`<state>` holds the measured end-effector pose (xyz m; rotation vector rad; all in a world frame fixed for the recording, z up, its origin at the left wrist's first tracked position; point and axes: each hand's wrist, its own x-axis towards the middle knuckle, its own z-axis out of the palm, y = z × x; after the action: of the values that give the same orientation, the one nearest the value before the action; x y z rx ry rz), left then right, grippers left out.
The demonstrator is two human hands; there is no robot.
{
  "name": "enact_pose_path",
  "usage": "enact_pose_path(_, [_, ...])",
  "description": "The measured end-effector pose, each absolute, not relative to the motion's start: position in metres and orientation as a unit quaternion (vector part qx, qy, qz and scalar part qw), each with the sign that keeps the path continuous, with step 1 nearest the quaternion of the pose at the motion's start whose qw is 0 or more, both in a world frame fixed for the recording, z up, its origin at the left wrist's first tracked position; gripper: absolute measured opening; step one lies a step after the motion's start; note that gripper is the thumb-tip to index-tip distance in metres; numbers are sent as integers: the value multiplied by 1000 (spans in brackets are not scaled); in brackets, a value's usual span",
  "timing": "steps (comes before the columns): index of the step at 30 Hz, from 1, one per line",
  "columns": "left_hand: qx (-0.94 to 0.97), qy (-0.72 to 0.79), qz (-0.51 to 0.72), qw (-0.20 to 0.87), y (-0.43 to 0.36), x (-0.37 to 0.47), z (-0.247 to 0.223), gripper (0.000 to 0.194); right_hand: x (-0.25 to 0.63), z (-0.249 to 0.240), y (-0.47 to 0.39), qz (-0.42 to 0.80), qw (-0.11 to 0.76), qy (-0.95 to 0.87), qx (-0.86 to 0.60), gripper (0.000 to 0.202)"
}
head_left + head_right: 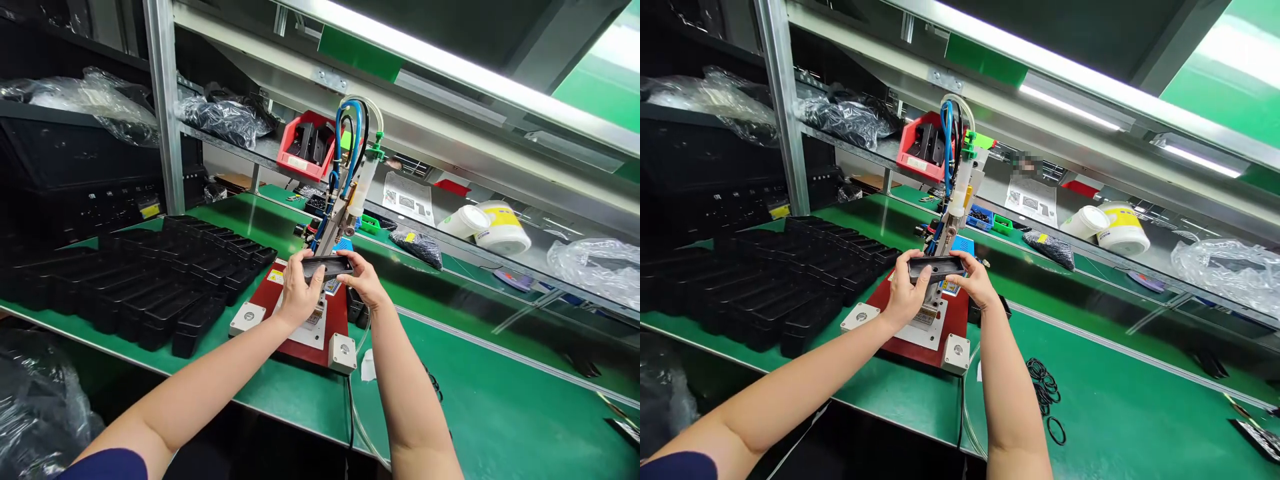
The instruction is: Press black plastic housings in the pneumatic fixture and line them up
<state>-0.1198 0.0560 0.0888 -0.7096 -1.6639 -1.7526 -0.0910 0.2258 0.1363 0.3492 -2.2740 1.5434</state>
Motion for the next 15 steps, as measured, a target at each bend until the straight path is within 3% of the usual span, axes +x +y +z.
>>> enact_pose_path(6, [-262, -632, -653, 326, 63, -143, 89, 28, -98, 126, 222, 585, 181, -784, 103, 55])
enact_pose_path(12, [-352, -636, -641, 248, 50, -181, 94, 25, -72, 129, 195, 408, 291, -864, -36, 49])
enact_pose_path(15, [-360, -632, -653, 211, 50, -189, 96, 27, -66, 131, 190, 372, 285, -881, -64, 49])
